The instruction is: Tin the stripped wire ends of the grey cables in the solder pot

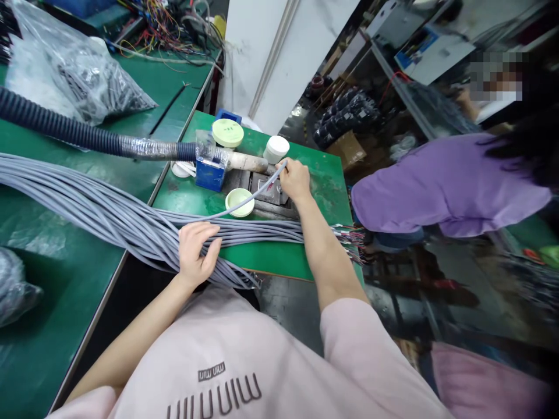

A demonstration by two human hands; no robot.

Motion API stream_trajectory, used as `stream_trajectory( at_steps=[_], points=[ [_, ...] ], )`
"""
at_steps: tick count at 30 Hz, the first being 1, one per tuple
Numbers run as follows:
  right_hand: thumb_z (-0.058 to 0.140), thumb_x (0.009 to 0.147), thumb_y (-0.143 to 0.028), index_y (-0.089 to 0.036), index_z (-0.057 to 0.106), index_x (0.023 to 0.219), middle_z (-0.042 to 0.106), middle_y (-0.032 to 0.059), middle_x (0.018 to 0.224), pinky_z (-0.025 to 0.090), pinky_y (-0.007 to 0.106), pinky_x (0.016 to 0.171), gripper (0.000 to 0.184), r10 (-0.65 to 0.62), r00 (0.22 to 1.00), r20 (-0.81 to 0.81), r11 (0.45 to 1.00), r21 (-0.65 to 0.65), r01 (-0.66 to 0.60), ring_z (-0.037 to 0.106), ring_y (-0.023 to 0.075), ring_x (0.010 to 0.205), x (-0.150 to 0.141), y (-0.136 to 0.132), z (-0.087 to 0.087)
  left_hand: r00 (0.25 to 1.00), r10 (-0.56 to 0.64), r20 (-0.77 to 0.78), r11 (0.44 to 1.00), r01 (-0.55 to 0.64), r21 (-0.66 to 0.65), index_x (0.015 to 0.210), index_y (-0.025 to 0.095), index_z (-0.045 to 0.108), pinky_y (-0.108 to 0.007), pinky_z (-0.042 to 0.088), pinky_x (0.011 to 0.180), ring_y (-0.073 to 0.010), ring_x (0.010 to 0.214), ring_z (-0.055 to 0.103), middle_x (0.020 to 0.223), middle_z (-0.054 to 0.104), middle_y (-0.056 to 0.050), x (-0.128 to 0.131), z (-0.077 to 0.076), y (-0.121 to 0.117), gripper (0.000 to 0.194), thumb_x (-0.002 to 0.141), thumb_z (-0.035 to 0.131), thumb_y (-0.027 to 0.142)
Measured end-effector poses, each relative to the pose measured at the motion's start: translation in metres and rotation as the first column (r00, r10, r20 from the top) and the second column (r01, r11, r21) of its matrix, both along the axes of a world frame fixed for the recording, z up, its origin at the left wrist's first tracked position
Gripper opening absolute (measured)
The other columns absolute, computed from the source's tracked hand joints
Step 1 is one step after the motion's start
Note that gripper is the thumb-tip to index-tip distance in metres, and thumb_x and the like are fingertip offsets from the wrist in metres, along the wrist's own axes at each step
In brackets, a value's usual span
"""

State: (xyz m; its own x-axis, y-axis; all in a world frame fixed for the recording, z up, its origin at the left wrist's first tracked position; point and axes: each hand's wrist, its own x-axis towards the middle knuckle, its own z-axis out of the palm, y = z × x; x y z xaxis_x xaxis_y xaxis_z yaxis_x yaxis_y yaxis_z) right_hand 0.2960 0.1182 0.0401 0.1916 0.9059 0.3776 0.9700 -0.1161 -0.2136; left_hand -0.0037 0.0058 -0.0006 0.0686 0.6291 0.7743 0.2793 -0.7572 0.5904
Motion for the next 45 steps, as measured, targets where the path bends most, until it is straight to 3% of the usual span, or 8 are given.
stream_trajectory(
  at_steps=[8, 12, 15, 19, 23, 30, 39, 45],
  points=[
    [0.044, 0.088, -0.024, -0.021, 0.062, 0.078, 0.069, 0.0095, 0.081, 0.041, 0.039, 0.078, 0.020, 0.061, 0.996, -0.058, 0.998, 0.034, -0.059, 0.059, 0.0265, 0.085, -0.003, -0.014, 0.011, 1.000, -0.006, -0.004, 1.000, 0.005, -0.018, 0.107, 0.023, 0.062, -0.042, 0.048, 0.088, -0.0223, 0.096, 0.064, 0.097, 0.071, -0.005, -0.001, -0.004, 0.000, 0.025, 0.083, 0.063, 0.018],
    [0.043, 0.093, -0.037, -0.023, 0.064, 0.083, 0.071, 0.0053, 0.085, 0.046, 0.037, 0.081, 0.027, 0.304, 0.927, -0.221, 0.942, 0.217, -0.257, 0.063, 0.0222, 0.085, -0.020, -0.066, 0.038, 1.000, 0.000, -0.010, 0.998, 0.000, -0.066, 0.104, 0.022, 0.064, -0.041, 0.048, 0.087, -0.0224, 0.095, 0.065, 0.095, 0.072, -0.006, -0.002, -0.006, -0.001, 0.020, 0.084, 0.061, 0.021],
    [0.047, 0.092, -0.042, -0.025, 0.067, 0.087, 0.073, 0.0050, 0.089, 0.051, 0.037, 0.078, 0.028, 0.383, 0.831, -0.404, 0.915, 0.291, -0.280, 0.067, 0.0218, 0.083, -0.046, -0.112, 0.045, 1.000, -0.019, -0.024, 0.991, 0.016, -0.134, 0.101, 0.021, 0.065, -0.041, 0.048, 0.086, -0.0216, 0.092, 0.065, 0.091, 0.072, -0.006, -0.003, -0.003, -0.002, 0.016, 0.087, 0.058, 0.026],
    [0.053, 0.087, -0.047, -0.027, 0.063, 0.084, 0.074, 0.0042, 0.084, 0.055, 0.044, 0.077, 0.023, 0.500, 0.587, -0.637, 0.847, 0.501, -0.177, 0.071, 0.0251, 0.081, -0.084, -0.150, 0.021, 0.996, -0.086, 0.005, 0.975, 0.085, -0.204, 0.102, 0.020, 0.066, -0.038, 0.048, 0.080, -0.0193, 0.083, 0.064, 0.083, 0.072, -0.005, -0.002, 0.006, -0.004, 0.018, 0.091, 0.053, 0.028],
    [0.052, 0.088, -0.046, -0.028, 0.058, 0.088, 0.072, 0.0029, 0.082, 0.057, 0.045, 0.072, 0.019, 0.520, 0.393, -0.758, 0.837, 0.544, -0.057, 0.071, 0.0241, 0.077, -0.112, -0.161, -0.008, 0.980, -0.198, 0.004, 0.949, 0.193, -0.248, 0.098, 0.019, 0.070, -0.035, 0.046, 0.074, -0.0177, 0.078, 0.062, 0.082, 0.072, -0.005, 0.002, 0.015, -0.009, 0.018, 0.091, 0.057, 0.029],
    [0.045, 0.090, -0.041, -0.030, 0.053, 0.090, 0.070, 0.0028, 0.085, 0.056, 0.043, 0.071, 0.014, 0.459, 0.323, -0.828, 0.871, 0.490, 0.019, 0.071, 0.0221, 0.077, -0.134, -0.166, -0.023, 0.955, -0.294, -0.038, 0.922, 0.273, -0.274, 0.094, 0.022, 0.073, -0.036, 0.046, 0.076, -0.0194, 0.081, 0.063, 0.087, 0.075, -0.006, 0.015, 0.017, -0.015, 0.021, 0.088, 0.060, 0.037],
    [0.048, 0.090, -0.034, -0.031, 0.058, 0.091, 0.072, 0.0027, 0.091, 0.057, 0.049, 0.078, 0.010, 0.512, 0.319, -0.798, 0.844, 0.536, -0.012, 0.071, 0.0243, 0.086, -0.143, -0.173, -0.024, 0.906, -0.338, 0.256, 0.824, 0.416, -0.384, 0.083, 0.020, 0.076, -0.033, 0.051, 0.069, -0.0181, 0.075, 0.063, 0.078, 0.074, -0.006, 0.023, 0.023, -0.016, 0.024, 0.087, 0.062, 0.040],
    [0.051, 0.090, -0.029, -0.037, 0.066, 0.096, 0.073, 0.0005, 0.097, 0.056, 0.049, 0.079, 0.018, 0.632, 0.263, -0.729, 0.769, 0.631, -0.101, 0.069, 0.0231, 0.088, -0.145, -0.175, -0.021, 0.845, -0.320, 0.428, 0.707, 0.513, -0.486, 0.073, 0.020, 0.075, -0.033, 0.052, 0.071, -0.0191, 0.078, 0.066, 0.078, 0.073, -0.006, 0.024, 0.022, -0.017, 0.029, 0.083, 0.065, 0.045]
  ],
)
